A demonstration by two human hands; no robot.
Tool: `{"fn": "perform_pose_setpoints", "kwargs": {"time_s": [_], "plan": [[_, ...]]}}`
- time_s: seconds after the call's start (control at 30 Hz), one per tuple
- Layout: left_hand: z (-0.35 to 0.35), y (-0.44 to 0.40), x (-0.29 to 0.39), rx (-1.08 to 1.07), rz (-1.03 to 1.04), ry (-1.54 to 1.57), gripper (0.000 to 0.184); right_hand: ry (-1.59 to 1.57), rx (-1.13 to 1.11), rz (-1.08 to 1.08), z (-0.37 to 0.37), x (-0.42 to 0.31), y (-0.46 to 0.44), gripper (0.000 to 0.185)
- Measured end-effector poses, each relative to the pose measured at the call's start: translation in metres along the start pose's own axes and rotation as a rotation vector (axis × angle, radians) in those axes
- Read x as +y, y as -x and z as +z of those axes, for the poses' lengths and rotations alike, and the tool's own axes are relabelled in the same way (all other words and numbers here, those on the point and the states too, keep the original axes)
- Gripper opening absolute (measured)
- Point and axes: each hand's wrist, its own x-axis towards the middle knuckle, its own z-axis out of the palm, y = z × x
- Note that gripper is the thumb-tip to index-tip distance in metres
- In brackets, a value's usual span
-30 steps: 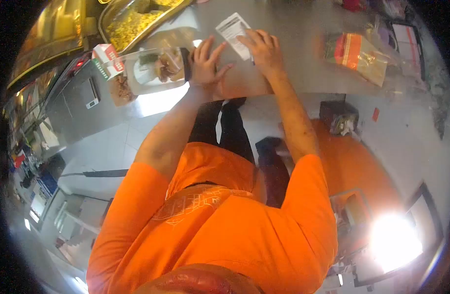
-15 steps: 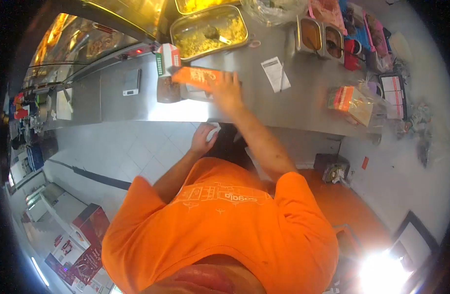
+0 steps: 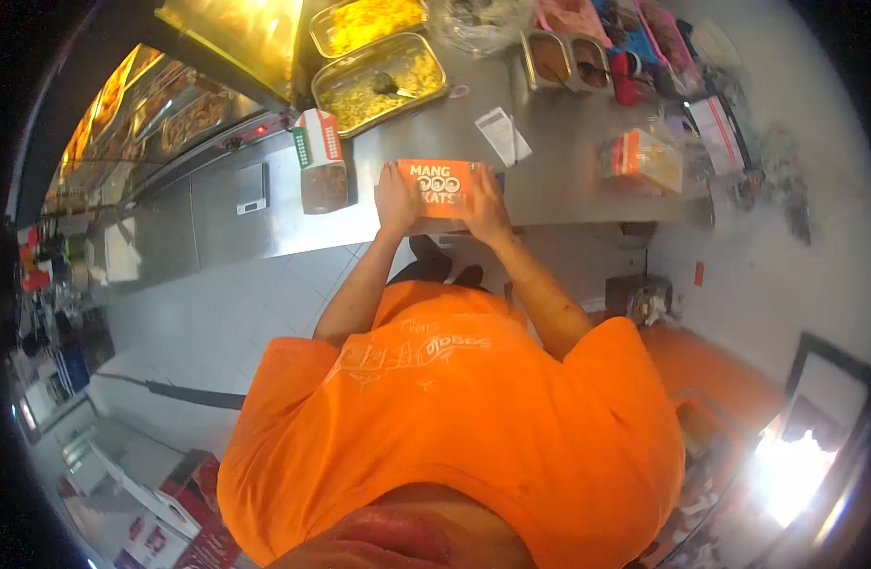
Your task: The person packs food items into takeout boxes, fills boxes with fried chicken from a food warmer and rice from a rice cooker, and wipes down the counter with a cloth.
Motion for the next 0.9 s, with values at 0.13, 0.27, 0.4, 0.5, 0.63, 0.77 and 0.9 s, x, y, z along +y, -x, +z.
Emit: {"fn": "perform_pose_setpoints", "kwargs": {"time_s": [0.13,0.27,0.4,0.5,0.63,0.77,0.9], "plan": [[-0.026,-0.001,0.023,-0.385,-0.552,0.622,0.048,-0.193,0.280,0.418,0.049,0.015,0.006,0.058],[-0.001,0.008,-0.007,-0.353,-0.276,0.412,0.044,-0.263,0.289,0.448,0.053,0.018,0.004,0.035],[-0.011,-0.003,-0.020,-0.353,-0.154,0.550,0.042,-0.667,-0.040,0.634,0.030,0.059,-0.008,0.043],[-0.010,-0.005,-0.052,-0.518,-0.315,0.711,0.056,-0.564,0.085,0.436,0.004,0.057,-0.009,0.048],[-0.057,-0.019,-0.022,-0.528,-0.553,0.803,0.055,-0.524,0.012,0.516,-0.011,0.038,-0.017,0.047],[-0.051,-0.024,-0.024,-0.578,-0.694,0.933,0.055,-0.718,0.034,0.600,-0.008,0.038,-0.022,0.045],[-0.026,-0.014,-0.055,-0.728,-0.679,1.072,0.057,-0.821,0.012,0.666,-0.004,0.037,-0.015,0.041]]}}
